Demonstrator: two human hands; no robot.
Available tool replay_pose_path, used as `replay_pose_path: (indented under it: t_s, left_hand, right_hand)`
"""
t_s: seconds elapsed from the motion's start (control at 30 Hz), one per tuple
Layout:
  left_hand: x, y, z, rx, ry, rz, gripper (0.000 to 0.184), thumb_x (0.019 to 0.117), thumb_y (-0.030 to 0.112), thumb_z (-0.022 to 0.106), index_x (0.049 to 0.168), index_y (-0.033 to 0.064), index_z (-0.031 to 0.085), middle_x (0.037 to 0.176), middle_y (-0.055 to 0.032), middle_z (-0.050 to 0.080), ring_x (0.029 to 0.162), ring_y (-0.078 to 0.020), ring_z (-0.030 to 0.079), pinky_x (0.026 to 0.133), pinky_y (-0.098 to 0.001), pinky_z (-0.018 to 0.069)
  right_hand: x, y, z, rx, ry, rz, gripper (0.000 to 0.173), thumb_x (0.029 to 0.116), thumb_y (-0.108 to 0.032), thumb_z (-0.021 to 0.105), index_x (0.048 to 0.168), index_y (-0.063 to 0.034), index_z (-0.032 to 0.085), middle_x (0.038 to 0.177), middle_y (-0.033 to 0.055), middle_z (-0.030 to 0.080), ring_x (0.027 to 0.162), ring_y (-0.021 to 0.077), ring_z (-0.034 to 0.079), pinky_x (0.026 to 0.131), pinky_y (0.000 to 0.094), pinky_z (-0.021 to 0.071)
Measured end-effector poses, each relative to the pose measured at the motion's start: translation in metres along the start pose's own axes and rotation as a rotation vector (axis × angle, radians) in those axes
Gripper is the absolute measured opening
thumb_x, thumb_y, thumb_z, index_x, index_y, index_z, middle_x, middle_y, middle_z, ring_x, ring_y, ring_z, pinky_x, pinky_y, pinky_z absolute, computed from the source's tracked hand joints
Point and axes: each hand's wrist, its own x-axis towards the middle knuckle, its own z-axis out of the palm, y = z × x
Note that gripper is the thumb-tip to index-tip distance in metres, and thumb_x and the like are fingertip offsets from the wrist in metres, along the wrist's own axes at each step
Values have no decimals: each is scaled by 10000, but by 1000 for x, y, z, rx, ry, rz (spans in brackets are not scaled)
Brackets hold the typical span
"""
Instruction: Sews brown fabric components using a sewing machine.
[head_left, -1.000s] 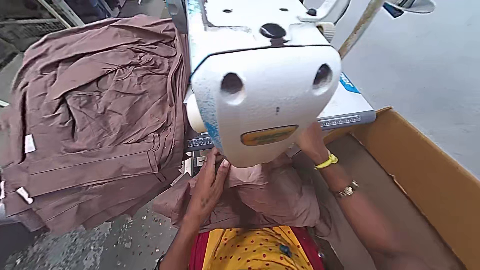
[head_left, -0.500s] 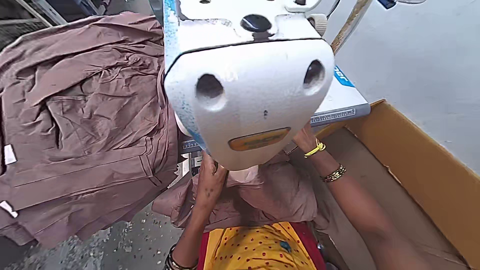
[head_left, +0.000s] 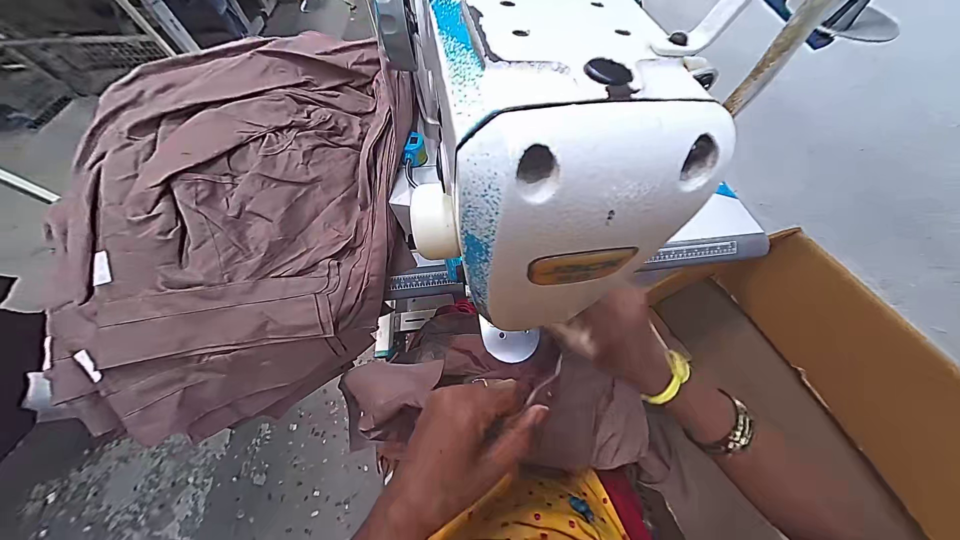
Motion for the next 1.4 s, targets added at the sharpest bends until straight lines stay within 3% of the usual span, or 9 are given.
replay_pose_path:
  t_s: [0.2, 0.4, 0.53, 0.7, 0.77, 0.9, 1.17, 1.33, 1.4]
  left_hand:
    - [-4, -8, -4, 78, 34, 25, 324, 1026, 411, 580, 985, 142, 757, 758, 27, 706, 639, -23, 623, 592, -211, 513]
    - [-5, -12, -8, -50, 33, 37, 313, 1025, 364, 602, 977, 99, 763, 820, 14, 733, 707, 36, 627, 663, -133, 506]
    - [-3, -7, 0, -32, 13, 26, 304, 1028, 379, 592, 1008, 128, 763, 856, 21, 748, 748, 17, 659, 690, -164, 524]
    - [-6, -16, -32, -45, 170, -11, 277, 1022, 340, 613, 972, 111, 760, 912, 54, 757, 842, 48, 681, 788, -166, 571]
    - [-12, -34, -68, 117, 287, -136, 288, 996, 347, 637, 961, 95, 770, 923, 54, 759, 852, 69, 673, 796, -150, 555]
    - [-27, -72, -93, 375, 336, -409, 345, 932, 455, 641, 969, 138, 771, 854, 27, 741, 743, 17, 654, 693, -246, 515]
    - [-56, -99, -83, 233, 360, -551, 309, 927, 418, 658, 960, 128, 761, 882, 68, 730, 776, 53, 640, 736, -214, 518]
    - [-38, -110, -74, 228, 349, -561, 298, 939, 386, 659, 973, 108, 759, 897, 19, 730, 800, -30, 650, 777, -354, 510]
    - [-29, -102, -74, 213, 355, -517, 277, 945, 398, 653, 968, 143, 758, 893, 73, 728, 789, 37, 640, 756, -250, 518]
  right_hand:
    - [3, -15, 10, 46, -98, -160, 150, 919, -160, 644, 786, -122, 702, 710, 41, 700, 703, 196, 688, 624, 330, 528]
    - [2, -14, 16, -70, -2, -289, 233, 986, -112, 569, 778, -102, 672, 593, 34, 600, 592, 200, 607, 590, 320, 473]
    - [9, -18, 19, -55, -52, -103, 229, 865, -169, 672, 647, -98, 664, 625, 68, 669, 612, 216, 660, 551, 360, 467]
    - [-11, -36, -1, 696, -370, 202, 388, 1028, -465, 554, 1077, -82, 595, 932, 26, 690, 914, 111, 658, 848, 307, 538]
    - [-14, -26, -4, 621, -385, 388, 339, 978, -352, 658, 1057, -23, 642, 815, 43, 682, 768, 149, 666, 727, 381, 553]
    - [-5, 3, 6, 562, -420, 671, 305, 930, -330, 702, 1050, -73, 590, 700, -108, 512, 628, -36, 495, 627, 183, 451]
    - [13, -25, 22, 359, -414, 777, 422, 808, -382, 807, 998, -31, 670, 801, 74, 651, 773, 210, 630, 700, 456, 503]
    - [4, -6, 11, 643, -405, 663, 314, 892, -248, 747, 1060, -29, 599, 751, -63, 550, 684, -19, 517, 669, 187, 465]
    - [-8, 14, 1, 674, -388, 638, 289, 948, -259, 685, 1095, -37, 573, 737, -97, 548, 642, -54, 513, 626, 165, 469]
